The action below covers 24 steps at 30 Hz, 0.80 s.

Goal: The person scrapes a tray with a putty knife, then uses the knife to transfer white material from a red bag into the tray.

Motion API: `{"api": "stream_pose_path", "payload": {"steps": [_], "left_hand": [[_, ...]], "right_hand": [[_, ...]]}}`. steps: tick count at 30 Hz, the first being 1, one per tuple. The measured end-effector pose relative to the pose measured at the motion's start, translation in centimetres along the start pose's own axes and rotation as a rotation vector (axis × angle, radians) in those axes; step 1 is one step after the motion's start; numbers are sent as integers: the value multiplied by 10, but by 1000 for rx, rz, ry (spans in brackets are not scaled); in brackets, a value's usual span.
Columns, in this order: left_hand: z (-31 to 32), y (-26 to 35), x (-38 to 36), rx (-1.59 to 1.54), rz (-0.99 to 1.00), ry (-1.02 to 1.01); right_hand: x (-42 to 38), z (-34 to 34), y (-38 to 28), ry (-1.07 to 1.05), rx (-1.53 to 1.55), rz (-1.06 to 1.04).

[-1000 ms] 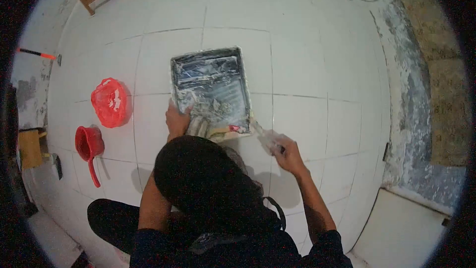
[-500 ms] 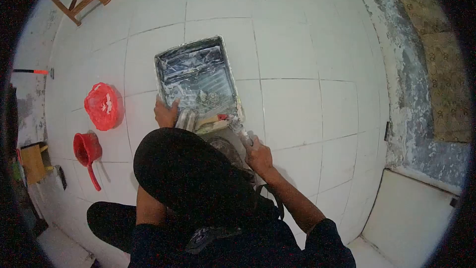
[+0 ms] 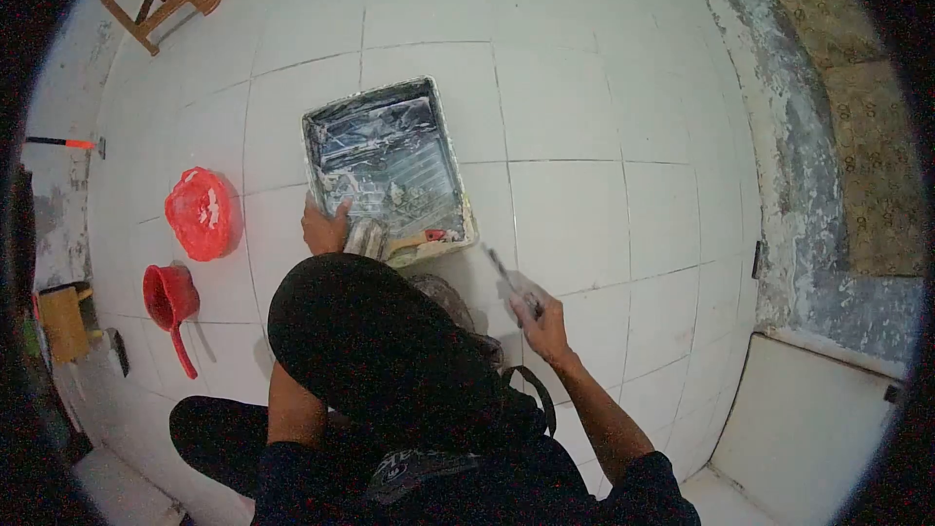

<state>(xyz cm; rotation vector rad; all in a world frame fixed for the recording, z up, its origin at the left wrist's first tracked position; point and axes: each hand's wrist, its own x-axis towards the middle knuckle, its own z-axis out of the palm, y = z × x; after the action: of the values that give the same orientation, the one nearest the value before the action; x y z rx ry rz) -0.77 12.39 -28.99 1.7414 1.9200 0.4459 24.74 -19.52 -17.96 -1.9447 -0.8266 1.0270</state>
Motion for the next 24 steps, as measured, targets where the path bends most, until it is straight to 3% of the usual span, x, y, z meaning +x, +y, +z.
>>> {"api": "stream_pose_path", "payload": {"steps": [1, 4, 9, 12, 14, 24], "left_hand": [[0, 1, 0, -19, 7, 8], [0, 2, 0, 7, -25, 15], [-1, 2, 0, -19, -24, 10], [-1, 5, 0, -11, -32, 6], [-2, 6, -2, 18, -37, 15], [-4, 9, -5, -19, -17, 28]], "right_hand": [[8, -2, -16, -76, 75, 151], [36, 16, -17, -104, 245, 111], [83, 32, 10, -172, 275, 101], [94, 41, 29, -174, 137, 165], [93, 44, 46, -128, -60, 86], [58, 46, 65, 53, -148, 105]]}}
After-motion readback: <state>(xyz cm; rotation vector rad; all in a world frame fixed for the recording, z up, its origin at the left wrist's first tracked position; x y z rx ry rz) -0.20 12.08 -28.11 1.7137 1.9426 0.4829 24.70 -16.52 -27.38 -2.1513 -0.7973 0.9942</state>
